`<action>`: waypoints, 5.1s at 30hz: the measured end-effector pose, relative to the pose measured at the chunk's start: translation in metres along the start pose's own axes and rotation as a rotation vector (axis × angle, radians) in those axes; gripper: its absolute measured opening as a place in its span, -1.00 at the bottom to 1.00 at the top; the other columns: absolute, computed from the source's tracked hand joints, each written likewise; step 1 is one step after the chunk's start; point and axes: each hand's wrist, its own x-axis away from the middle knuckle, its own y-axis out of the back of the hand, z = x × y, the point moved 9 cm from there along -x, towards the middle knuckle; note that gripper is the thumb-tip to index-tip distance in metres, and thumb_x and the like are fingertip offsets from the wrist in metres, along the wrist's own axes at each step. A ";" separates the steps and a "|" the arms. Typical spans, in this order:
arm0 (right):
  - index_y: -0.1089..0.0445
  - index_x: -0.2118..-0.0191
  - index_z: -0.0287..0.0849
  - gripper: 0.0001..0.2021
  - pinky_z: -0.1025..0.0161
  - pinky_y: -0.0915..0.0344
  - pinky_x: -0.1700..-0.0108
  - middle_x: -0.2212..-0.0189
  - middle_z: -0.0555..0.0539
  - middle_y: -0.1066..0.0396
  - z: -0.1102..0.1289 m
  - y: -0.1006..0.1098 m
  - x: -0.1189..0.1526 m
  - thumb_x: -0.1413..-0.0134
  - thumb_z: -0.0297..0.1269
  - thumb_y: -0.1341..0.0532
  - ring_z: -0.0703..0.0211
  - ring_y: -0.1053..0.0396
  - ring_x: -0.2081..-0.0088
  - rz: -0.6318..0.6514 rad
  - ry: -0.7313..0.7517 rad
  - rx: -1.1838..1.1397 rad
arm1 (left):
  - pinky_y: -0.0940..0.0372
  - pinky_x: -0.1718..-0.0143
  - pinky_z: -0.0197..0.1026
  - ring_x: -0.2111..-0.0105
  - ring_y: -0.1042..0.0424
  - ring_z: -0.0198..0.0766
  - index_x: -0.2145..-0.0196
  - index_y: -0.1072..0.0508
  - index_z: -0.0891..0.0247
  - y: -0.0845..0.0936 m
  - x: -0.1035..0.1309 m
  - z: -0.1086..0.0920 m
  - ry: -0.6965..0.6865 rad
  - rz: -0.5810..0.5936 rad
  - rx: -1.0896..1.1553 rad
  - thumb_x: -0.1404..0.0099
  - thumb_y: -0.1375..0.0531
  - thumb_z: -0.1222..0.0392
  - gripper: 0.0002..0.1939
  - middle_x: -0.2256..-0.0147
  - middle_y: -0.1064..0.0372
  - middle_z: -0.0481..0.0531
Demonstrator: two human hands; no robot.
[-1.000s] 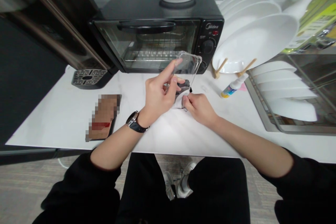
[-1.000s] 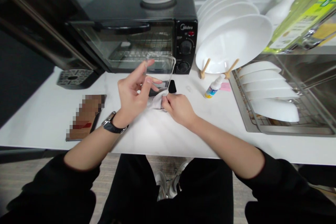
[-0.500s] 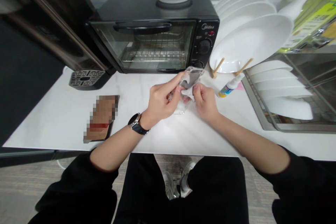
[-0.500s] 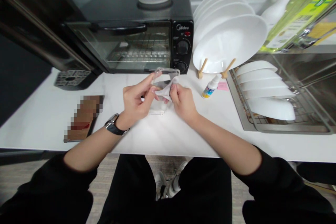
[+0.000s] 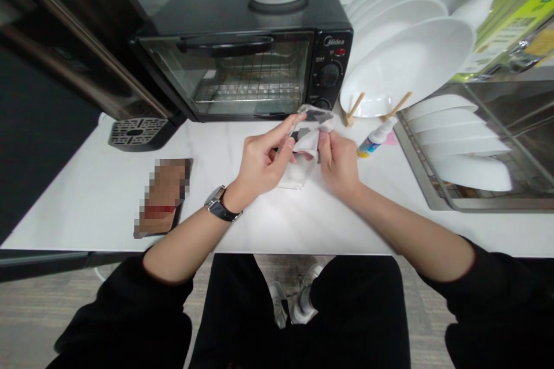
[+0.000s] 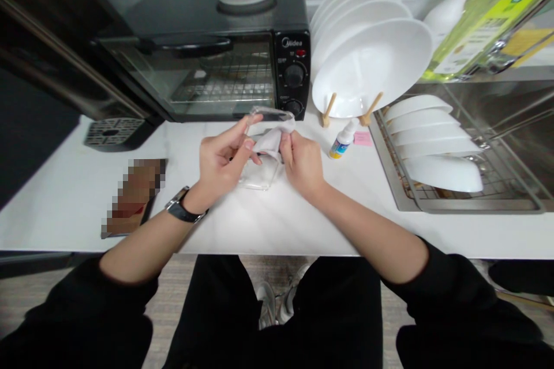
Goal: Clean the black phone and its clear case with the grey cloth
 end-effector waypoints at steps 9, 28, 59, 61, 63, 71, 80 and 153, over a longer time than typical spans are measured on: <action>-0.20 0.44 -0.01 -0.34 0.16 -0.14 0.35 0.59 0.00 -0.36 0.010 -0.023 0.009 -0.56 0.31 0.20 0.19 -0.29 0.53 0.209 -0.045 -0.089 | -0.44 0.44 -0.21 0.46 -0.60 -0.32 -0.28 -0.62 -0.03 0.009 0.006 -0.011 -0.128 -0.139 -0.089 -0.52 -0.31 -0.15 -0.54 -0.01 -0.73 0.04; -0.57 0.34 -0.09 -0.53 -0.03 -0.38 0.14 0.21 -0.20 -0.47 0.025 0.032 -0.012 -0.55 0.05 -0.13 -0.07 -0.45 0.17 -0.129 0.258 0.182 | -0.50 -0.19 0.19 -0.17 -0.63 0.08 -0.54 -0.20 -0.18 -0.045 0.010 0.043 0.692 0.111 0.813 -0.53 -0.10 -0.41 -0.25 -0.20 -0.61 0.11; -0.18 -0.58 -0.22 -0.15 -0.52 0.08 -0.63 -0.49 -0.34 -0.34 0.051 -0.032 0.022 -0.49 0.33 -0.08 -0.34 -0.26 -0.54 0.427 0.552 0.204 | -0.54 -0.16 0.14 -0.26 -0.58 0.03 -0.46 -0.35 0.01 -0.053 0.008 0.046 0.668 0.163 0.820 -0.64 0.10 -0.30 -0.34 -0.24 -0.58 0.11; -0.35 -0.49 -0.16 -0.25 -0.47 -0.01 -0.62 -0.38 -0.28 -0.49 0.064 -0.036 0.031 -0.49 0.30 -0.11 -0.28 -0.41 -0.45 0.478 0.610 0.150 | -0.52 -0.18 0.16 -0.27 -0.58 0.01 -0.53 -0.23 -0.04 -0.039 0.002 0.047 0.638 0.096 0.788 -0.65 0.12 -0.31 -0.33 -0.21 -0.60 0.11; -0.47 -0.39 -0.12 -0.34 -0.39 -0.12 -0.60 -0.33 -0.22 -0.56 0.077 -0.038 0.040 -0.50 0.26 -0.14 -0.21 -0.51 -0.38 0.523 0.668 0.097 | -0.51 -0.19 0.16 -0.29 -0.57 0.00 -0.59 -0.08 -0.11 -0.023 -0.005 0.046 0.592 0.036 0.765 -0.64 0.17 -0.35 -0.29 -0.23 -0.59 0.11; -0.45 -0.42 -0.12 -0.41 -0.46 0.18 -0.67 -0.33 -0.21 -0.56 0.064 -0.032 0.026 -0.57 0.16 -0.10 -0.22 -0.52 -0.36 0.431 0.539 0.225 | -0.55 -0.05 0.12 -0.26 -0.59 0.04 -0.53 -0.17 -0.14 -0.014 -0.009 0.051 0.477 0.065 0.606 -0.63 0.19 -0.39 -0.31 -0.25 -0.57 0.12; -0.17 -0.58 -0.31 -0.06 -0.48 0.04 -0.64 -0.53 -0.42 -0.23 0.031 -0.037 0.016 -0.45 0.39 -0.08 -0.34 -0.27 -0.53 0.466 0.432 0.209 | -0.60 0.12 0.13 -0.02 -0.68 0.15 -0.22 -0.57 0.08 -0.061 0.025 0.068 0.802 0.203 0.646 -0.49 0.13 -0.59 -0.14 0.01 -0.68 0.18; -0.22 -0.50 -0.54 0.15 -0.58 0.01 -0.58 -0.41 -0.63 -0.36 0.040 -0.041 0.029 -0.34 0.57 0.09 -0.53 -0.30 -0.49 0.401 0.422 0.344 | -0.55 -0.24 0.20 -0.28 -0.57 0.13 -0.56 -0.22 -0.11 -0.055 0.026 0.041 0.902 -0.045 0.827 -0.66 0.06 -0.31 -0.34 -0.29 -0.54 0.07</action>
